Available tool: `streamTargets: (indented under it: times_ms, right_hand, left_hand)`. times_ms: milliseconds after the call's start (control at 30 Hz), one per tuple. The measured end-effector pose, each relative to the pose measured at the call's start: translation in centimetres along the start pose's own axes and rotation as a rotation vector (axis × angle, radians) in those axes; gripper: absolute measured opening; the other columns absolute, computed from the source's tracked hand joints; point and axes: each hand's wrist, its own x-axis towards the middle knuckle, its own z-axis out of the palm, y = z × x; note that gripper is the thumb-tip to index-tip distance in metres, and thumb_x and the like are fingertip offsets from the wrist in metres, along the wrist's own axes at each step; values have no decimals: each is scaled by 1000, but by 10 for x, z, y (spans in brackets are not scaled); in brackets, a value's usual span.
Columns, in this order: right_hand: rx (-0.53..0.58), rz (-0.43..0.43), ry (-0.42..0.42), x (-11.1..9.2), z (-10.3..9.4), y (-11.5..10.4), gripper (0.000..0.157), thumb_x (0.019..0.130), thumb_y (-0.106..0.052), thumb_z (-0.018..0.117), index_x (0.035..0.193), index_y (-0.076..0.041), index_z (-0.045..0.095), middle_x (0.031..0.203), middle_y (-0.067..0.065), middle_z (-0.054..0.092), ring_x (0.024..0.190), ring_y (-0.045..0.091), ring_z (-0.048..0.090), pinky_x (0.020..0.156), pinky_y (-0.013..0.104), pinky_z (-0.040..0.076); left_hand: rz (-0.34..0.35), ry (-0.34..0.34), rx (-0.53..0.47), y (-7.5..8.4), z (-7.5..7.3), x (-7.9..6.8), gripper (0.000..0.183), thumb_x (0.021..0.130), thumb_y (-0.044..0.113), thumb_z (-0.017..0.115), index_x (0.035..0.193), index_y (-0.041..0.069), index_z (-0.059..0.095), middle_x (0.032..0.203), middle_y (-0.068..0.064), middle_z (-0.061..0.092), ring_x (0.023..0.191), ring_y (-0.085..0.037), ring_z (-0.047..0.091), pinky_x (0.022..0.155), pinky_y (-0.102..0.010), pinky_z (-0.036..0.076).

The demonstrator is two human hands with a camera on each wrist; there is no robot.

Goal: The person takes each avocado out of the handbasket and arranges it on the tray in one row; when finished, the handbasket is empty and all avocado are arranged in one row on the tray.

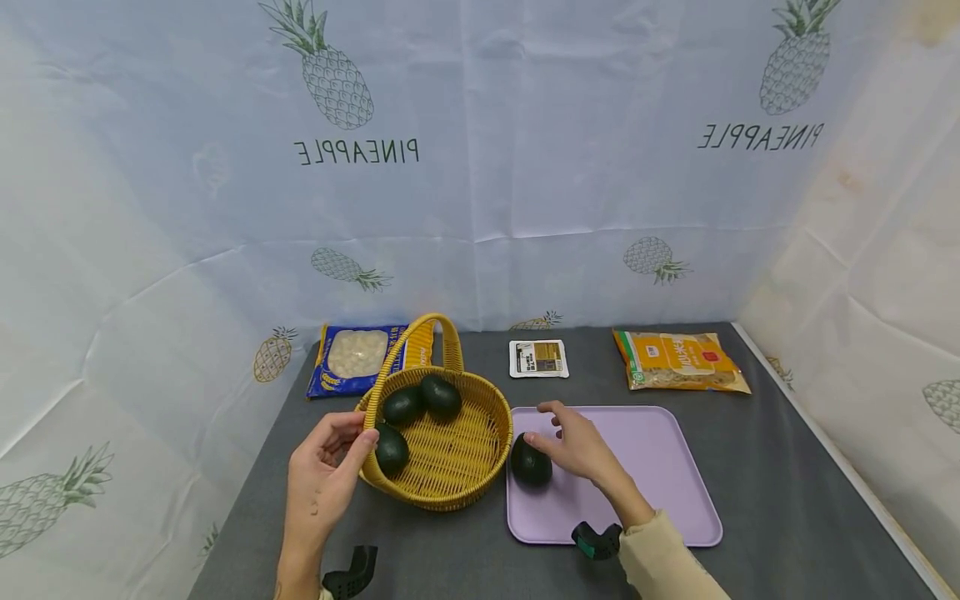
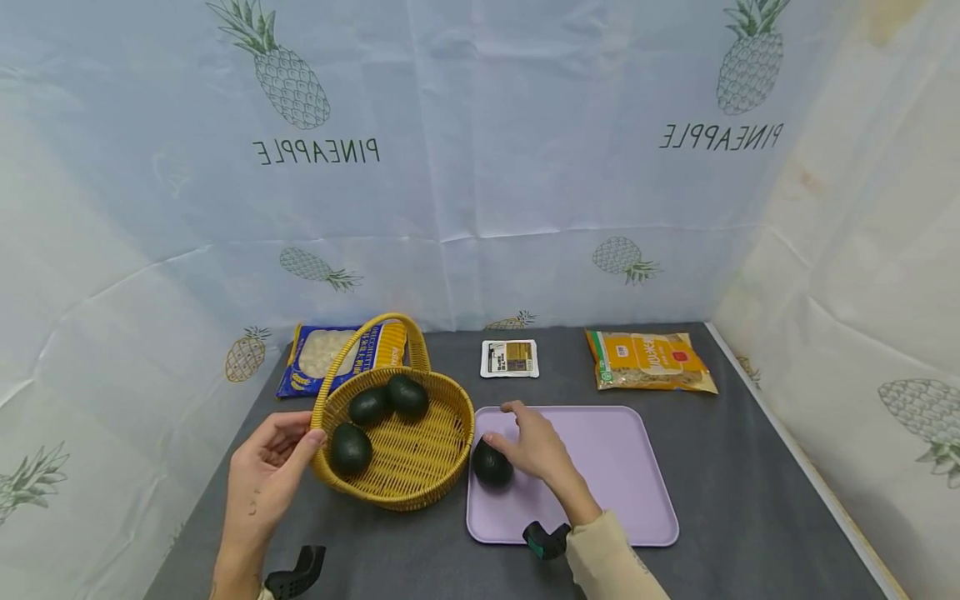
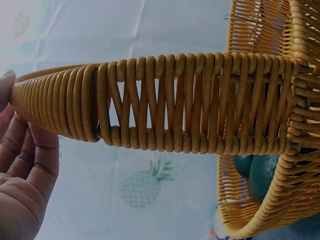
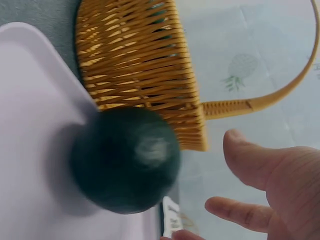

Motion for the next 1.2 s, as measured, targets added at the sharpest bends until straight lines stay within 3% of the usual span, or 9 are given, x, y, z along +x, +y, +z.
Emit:
streamTargets:
  times_ms: [267, 533, 933, 1200]
  right_hand:
    - [-96, -133, 74, 11, -8, -22, 49, 94, -28, 73, 135, -6, 59, 118, 20, 68, 103, 35, 67, 82, 52, 56]
    - [-118, -213, 88, 22, -5, -47, 50, 94, -26, 73, 138, -8, 58, 132, 14, 66, 117, 34, 64, 92, 55, 54]
    - [-30, -297, -56, 50, 3, -76, 47, 97, -23, 71, 139, -9, 56, 119, 18, 68, 103, 31, 66, 86, 48, 56]
    - [-21, -277, -190, 71, 3, -85, 47, 100, -27, 66, 142, -11, 53, 126, 22, 66, 113, 36, 66, 90, 50, 55]
  left_hand:
    - [-13, 13, 10, 1, -1, 0, 20, 88, -7, 73, 106, 1, 71, 90, -6, 72, 78, -7, 68, 73, -16, 55]
    - [-15, 13, 9, 1, -2, -1, 21, 87, -7, 74, 106, 1, 71, 91, -4, 72, 79, -7, 68, 73, -16, 55]
    - [-11, 10, 4, 1, -2, 0, 20, 89, -7, 72, 106, 2, 71, 90, 2, 71, 79, -7, 69, 73, -17, 56]
    - [-1, -11, -19, -1, 0, 0, 20, 88, -7, 73, 106, 2, 71, 91, 4, 71, 80, -8, 69, 73, -18, 56]
